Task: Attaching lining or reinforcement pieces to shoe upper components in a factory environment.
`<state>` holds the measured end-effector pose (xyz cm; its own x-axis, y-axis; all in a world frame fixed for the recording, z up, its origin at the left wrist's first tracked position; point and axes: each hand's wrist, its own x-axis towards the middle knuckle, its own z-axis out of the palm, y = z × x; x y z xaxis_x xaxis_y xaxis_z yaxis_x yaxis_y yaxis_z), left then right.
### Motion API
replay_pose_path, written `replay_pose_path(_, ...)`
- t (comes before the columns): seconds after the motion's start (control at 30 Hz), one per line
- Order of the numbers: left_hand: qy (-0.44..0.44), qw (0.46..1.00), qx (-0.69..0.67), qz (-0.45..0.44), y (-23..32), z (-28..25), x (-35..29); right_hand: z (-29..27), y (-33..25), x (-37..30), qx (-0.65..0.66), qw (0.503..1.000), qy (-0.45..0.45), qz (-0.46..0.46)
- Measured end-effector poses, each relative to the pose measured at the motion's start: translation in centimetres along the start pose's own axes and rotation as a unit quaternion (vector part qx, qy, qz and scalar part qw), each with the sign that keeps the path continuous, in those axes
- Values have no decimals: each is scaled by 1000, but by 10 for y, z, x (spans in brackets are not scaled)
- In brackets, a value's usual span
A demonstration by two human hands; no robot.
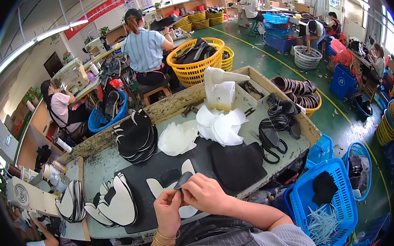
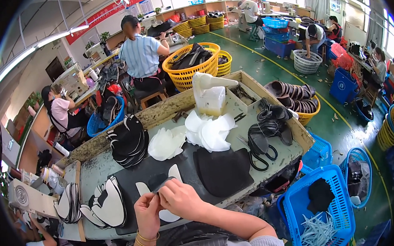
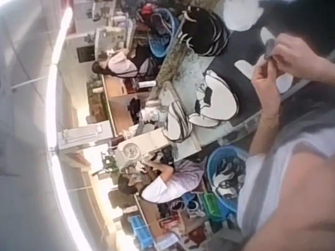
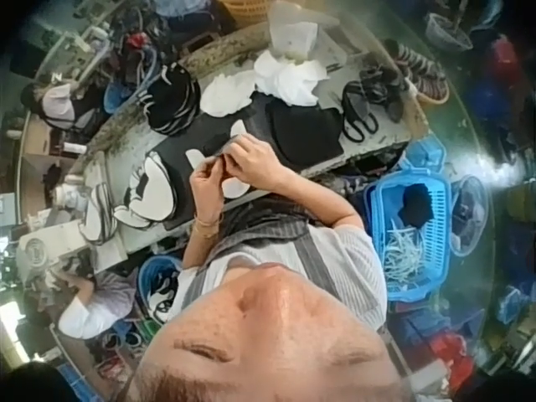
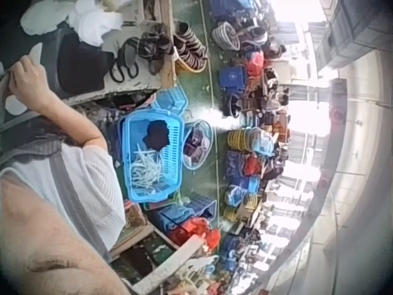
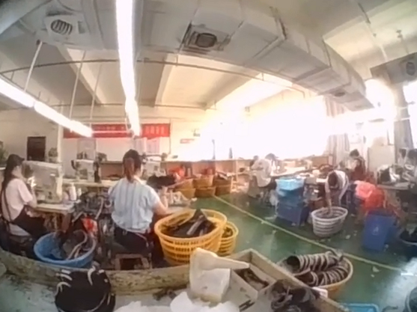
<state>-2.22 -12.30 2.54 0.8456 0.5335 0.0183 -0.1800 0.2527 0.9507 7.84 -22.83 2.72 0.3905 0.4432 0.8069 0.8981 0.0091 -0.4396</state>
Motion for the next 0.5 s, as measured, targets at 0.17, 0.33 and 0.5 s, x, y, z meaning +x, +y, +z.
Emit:
replay_pose_path(0.17,-12,998,-50,-45,-7,-8,8,-10,6,5,93,981,56,163)
replay_pose_path(0.33,-102,989,-97,-54,-3,-9,3,3,-9,-1,158,978,-80,115)
replay_pose_path(0.5,-140,956,-244,-84,-17,-13,2,7,-15,-1,460,825,-94,314)
